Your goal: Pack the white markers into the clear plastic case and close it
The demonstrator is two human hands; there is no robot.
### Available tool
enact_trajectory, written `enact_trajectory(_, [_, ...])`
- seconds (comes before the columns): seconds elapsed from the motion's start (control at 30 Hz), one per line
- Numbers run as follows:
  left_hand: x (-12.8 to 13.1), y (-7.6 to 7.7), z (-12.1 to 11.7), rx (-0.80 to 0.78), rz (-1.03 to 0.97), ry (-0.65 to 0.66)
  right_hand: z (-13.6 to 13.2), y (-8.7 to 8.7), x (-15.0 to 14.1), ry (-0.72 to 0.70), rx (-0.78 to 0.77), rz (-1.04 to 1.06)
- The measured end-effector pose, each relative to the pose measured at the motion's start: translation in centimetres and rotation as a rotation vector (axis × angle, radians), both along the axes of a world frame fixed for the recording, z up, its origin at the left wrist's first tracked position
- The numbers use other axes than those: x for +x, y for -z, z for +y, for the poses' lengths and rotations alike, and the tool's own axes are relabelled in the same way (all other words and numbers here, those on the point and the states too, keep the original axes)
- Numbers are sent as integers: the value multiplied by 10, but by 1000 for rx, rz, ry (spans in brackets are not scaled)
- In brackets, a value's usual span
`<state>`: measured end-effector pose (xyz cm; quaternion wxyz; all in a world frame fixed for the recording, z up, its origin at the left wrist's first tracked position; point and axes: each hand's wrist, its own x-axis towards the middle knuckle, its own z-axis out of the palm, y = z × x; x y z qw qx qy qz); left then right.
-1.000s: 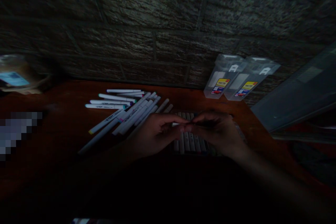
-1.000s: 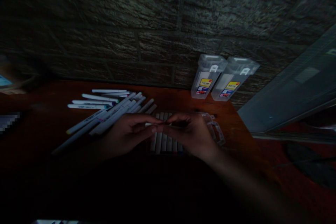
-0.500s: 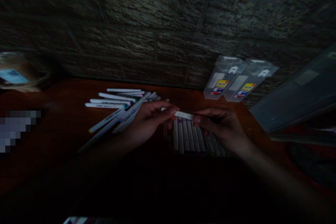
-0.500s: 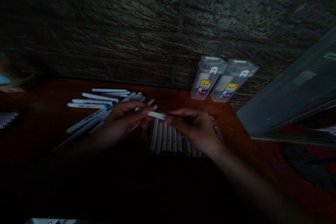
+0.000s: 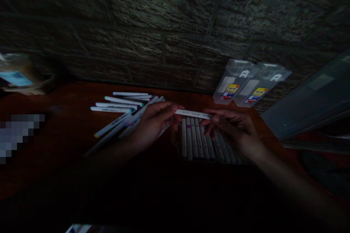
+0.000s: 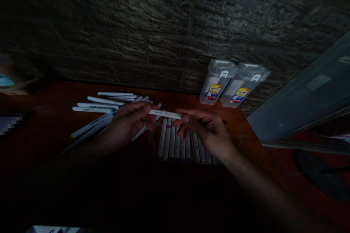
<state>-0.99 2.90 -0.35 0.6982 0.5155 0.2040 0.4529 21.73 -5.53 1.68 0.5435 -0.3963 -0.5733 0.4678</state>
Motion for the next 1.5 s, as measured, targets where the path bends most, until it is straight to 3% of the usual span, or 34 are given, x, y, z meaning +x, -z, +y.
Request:
enact_trajectory(0.23, [1,1,-2,68,69,2,5,0,-1,138,43,-109])
enact_trajectory(0.63, [-5,-4,-8,57,-3,150,14,1,7,160,-117,166])
enact_trajectory(0.83, [-4,-5,-11,90,47,134,15,1,8,176,-176,219])
enact_trajectory(1.03, [-2,-6,-12,127,164,47,14,1,7,195,-96,109])
enact_trajectory(1.2, [0,-5,-10,248,287,-17,13,2,6,213,-3,1])
enact_trajectory(1.5, [0,-4,-17,328,415,45,4,5,0,234,118,-390])
